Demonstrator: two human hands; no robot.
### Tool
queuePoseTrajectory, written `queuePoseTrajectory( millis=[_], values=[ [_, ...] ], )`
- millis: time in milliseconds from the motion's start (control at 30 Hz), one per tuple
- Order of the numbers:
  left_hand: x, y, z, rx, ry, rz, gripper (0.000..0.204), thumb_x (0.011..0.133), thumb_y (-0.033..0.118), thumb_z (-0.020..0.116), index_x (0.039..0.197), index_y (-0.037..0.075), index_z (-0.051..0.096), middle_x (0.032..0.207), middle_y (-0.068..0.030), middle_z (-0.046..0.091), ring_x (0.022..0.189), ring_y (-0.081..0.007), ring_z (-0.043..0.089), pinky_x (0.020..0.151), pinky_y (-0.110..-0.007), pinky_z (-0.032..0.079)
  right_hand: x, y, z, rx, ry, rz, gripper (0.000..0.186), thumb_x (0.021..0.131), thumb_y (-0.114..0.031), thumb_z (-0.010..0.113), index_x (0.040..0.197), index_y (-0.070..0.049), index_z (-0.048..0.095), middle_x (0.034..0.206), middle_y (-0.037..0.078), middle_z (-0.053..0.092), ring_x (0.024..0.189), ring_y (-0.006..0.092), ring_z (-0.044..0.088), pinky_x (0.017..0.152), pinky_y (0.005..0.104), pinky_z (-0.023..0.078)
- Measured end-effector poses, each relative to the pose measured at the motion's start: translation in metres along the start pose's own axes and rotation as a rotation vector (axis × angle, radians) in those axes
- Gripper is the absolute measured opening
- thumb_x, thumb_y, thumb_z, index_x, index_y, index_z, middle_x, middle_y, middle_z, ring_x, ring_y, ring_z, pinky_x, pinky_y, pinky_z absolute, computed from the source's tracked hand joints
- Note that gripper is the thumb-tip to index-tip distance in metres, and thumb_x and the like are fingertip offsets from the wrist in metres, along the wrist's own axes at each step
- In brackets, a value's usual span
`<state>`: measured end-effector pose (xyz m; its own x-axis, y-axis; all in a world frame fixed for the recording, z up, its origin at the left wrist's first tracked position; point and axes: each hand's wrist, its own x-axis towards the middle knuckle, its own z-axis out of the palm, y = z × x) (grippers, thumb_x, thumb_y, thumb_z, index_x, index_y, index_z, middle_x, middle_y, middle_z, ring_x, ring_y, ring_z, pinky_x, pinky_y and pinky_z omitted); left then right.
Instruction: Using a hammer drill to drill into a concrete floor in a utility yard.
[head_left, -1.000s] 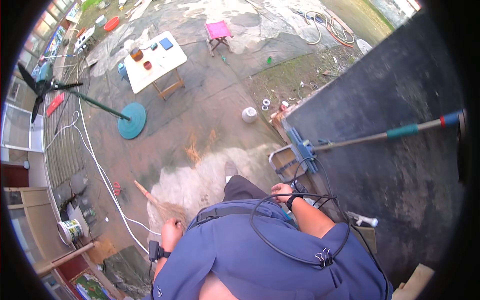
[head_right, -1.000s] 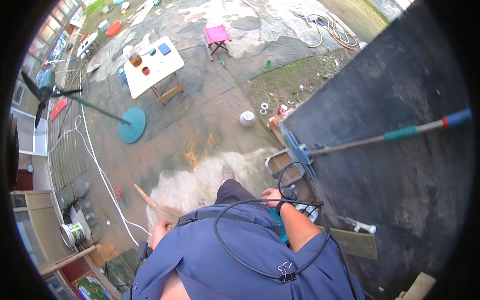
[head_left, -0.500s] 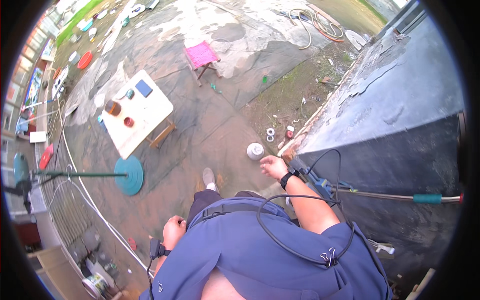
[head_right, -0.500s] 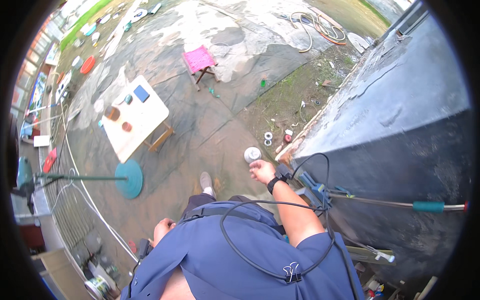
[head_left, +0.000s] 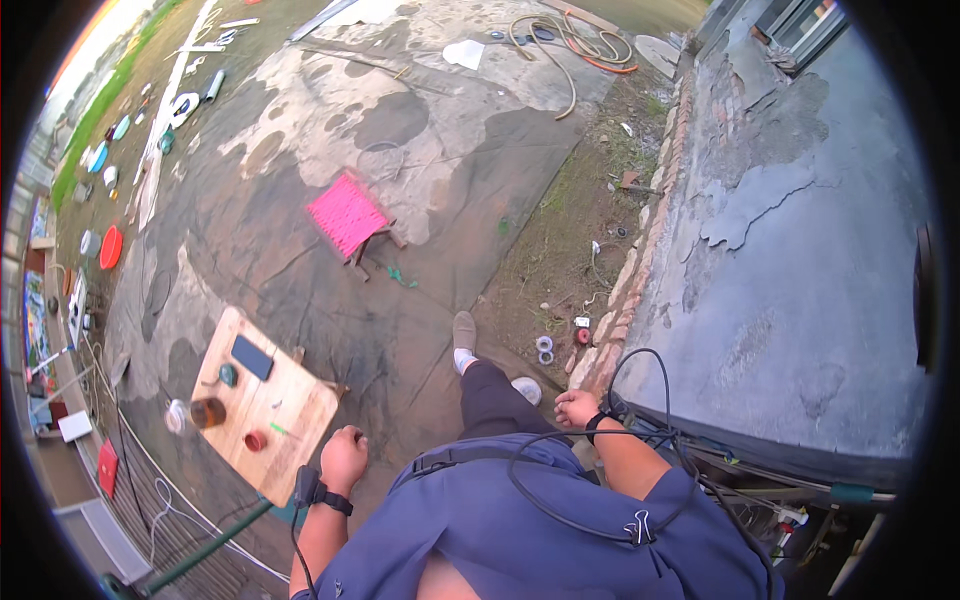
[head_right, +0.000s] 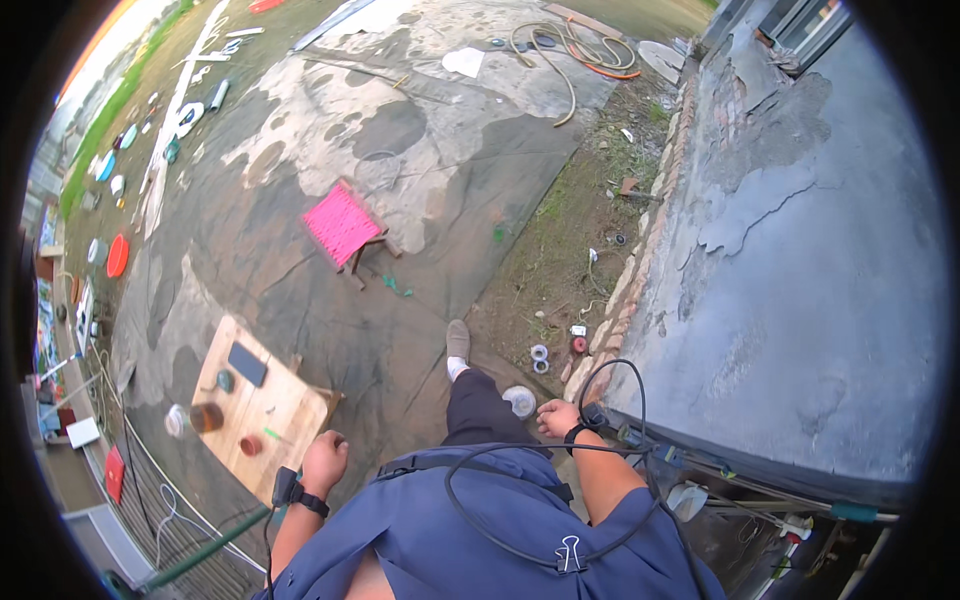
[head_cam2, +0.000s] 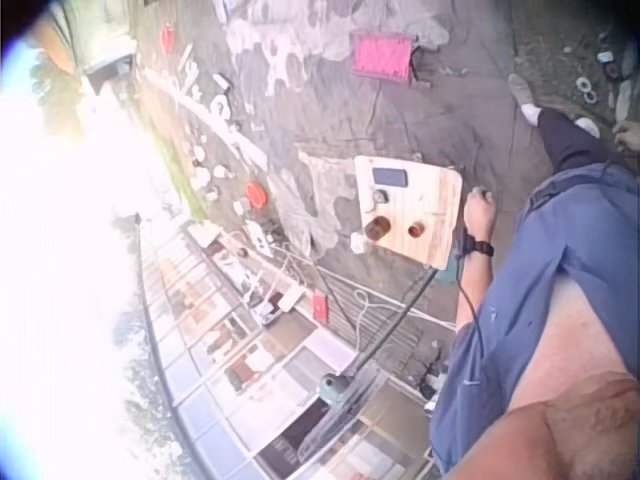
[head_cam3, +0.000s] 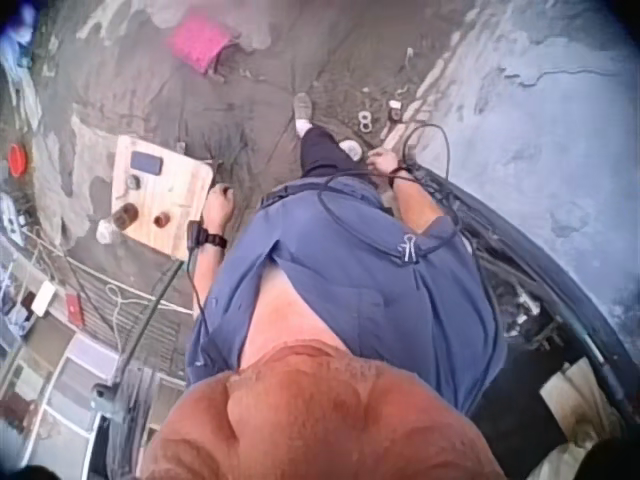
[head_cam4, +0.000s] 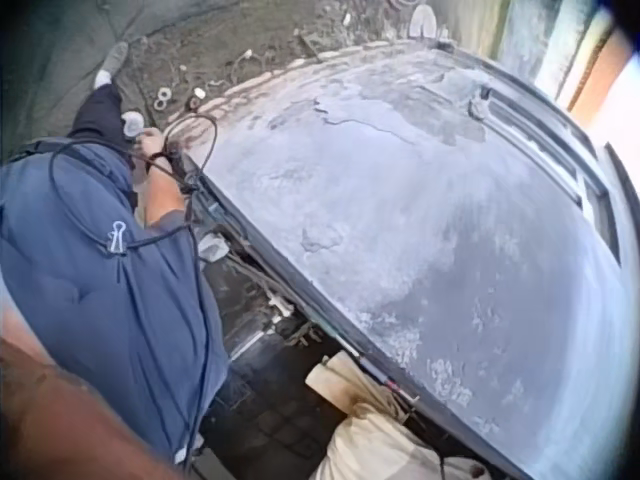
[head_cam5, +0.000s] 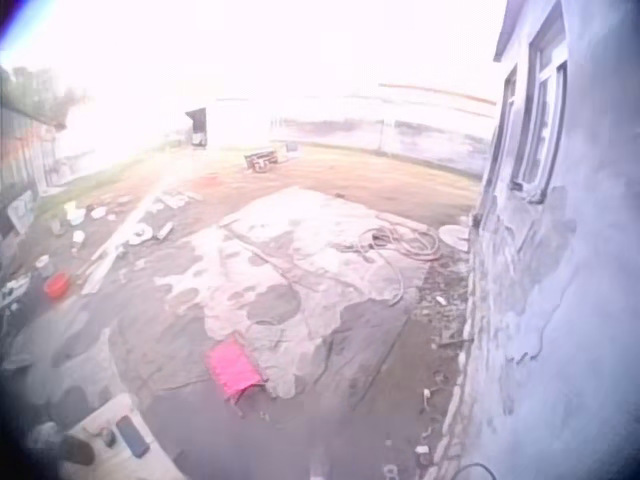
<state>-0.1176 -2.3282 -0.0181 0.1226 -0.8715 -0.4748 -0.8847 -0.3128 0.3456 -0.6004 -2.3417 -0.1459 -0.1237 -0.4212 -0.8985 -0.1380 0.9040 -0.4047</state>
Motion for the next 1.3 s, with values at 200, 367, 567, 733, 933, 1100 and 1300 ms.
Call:
queuePoseTrajectory(
  millis=[200, 367, 567, 733, 933, 1100, 1300],
  values=[
    [0.126, 0.062, -0.054, 0.007, -0.075, -0.011, 0.021, 0.085, 0.021, 0.058, 0.095, 0.005, 0.065, 0.092, -0.0193, 0.068, 0.089, -0.0365, 0.064, 0.080, -0.046, 0.051, 0.070, -0.209, 0.002, -0.026, -0.022, -0.215, 0.021, 0.084, -0.001, 0.053, 0.104, 0.001, 0.062, 0.089, 0.011, 0.067, 0.063, 0.0152, 0.063, 0.053, 0.0288, 0.052],
    [0.238, 0.121, -0.117, 0.076, -0.102, 0.016, 0.020, 0.085, 0.019, 0.057, 0.096, 0.004, 0.067, 0.095, -0.0190, 0.068, 0.093, -0.0355, 0.064, 0.082, -0.045, 0.050, 0.108, -0.385, -0.016, 0.061, -0.004, -0.333, 0.023, 0.088, -0.007, 0.054, 0.110, -0.004, 0.060, 0.091, 0.007, 0.067, 0.071, 0.0146, 0.067, 0.059, 0.0281, 0.054],
    [0.406, 0.175, -0.169, 0.178, -0.189, 0.100, 0.022, 0.085, 0.020, 0.056, 0.096, 0.004, 0.067, 0.095, -0.0197, 0.067, 0.093, -0.0361, 0.064, 0.082, -0.045, 0.050, 0.175, -0.504, -0.047, 0.209, 0.045, -0.311, 0.025, 0.088, -0.008, 0.054, 0.112, -0.003, 0.059, 0.094, 0.008, 0.067, 0.077, 0.0155, 0.067, 0.064, 0.0275, 0.054],
    [0.566, 0.253, -0.219, 0.272, -0.262, 0.136, 0.023, 0.086, 0.020, 0.055, 0.097, 0.003, 0.066, 0.093, -0.0210, 0.067, 0.090, -0.0379, 0.064, 0.080, -0.048, 0.050, 0.228, -0.535, -0.104, 0.429, 0.233, -0.138, 0.020, 0.090, -0.003, 0.053, 0.109, -0.004, 0.059, 0.088, 0.007, 0.065, 0.066, 0.0150, 0.064, 0.056, 0.0279, 0.053],
    [0.756, 0.405, -0.320, 0.336, -0.214, 0.464, 0.025, 0.087, 0.022, 0.054, 0.099, 0.004, 0.065, 0.092, -0.0216, 0.067, 0.089, -0.0388, 0.064, 0.080, -0.048, 0.050, 0.240, -0.607, -0.145, 0.513, 0.335, -0.041, 0.022, 0.087, -0.003, 0.054, 0.109, -0.006, 0.059, 0.089, 0.006, 0.066, 0.066, 0.0146, 0.065, 0.055, 0.0281, 0.052],
    [0.902, 0.556, -0.434, 0.312, -0.085, 0.652, 0.025, 0.088, 0.021, 0.055, 0.103, 0.002, 0.064, 0.102, -0.0219, 0.064, 0.095, -0.0380, 0.062, 0.083, -0.045, 0.049, 0.296, -0.687, -0.189, 0.555, 0.276, 0.051, 0.023, 0.088, -0.003, 0.054, 0.110, -0.006, 0.059, 0.091, 0.006, 0.066, 0.068, 0.0153, 0.065, 0.055, 0.0284, 0.052],
    [1.051, 0.663, -0.498, 0.147, 0.288, 0.619, 0.020, 0.090, 0.014, 0.055, 0.103, 0.000, 0.062, 0.096, -0.0201, 0.066, 0.089, -0.0375, 0.064, 0.078, -0.043, 0.051, 0.417, -0.834, -0.285, 0.501, 0.252, -0.048, 0.019, 0.088, -0.003, 0.055, 0.106, -0.005, 0.059, 0.087, 0.006, 0.066, 0.065, 0.0148, 0.064, 0.053, 0.0285, 0.051]
  ],
)
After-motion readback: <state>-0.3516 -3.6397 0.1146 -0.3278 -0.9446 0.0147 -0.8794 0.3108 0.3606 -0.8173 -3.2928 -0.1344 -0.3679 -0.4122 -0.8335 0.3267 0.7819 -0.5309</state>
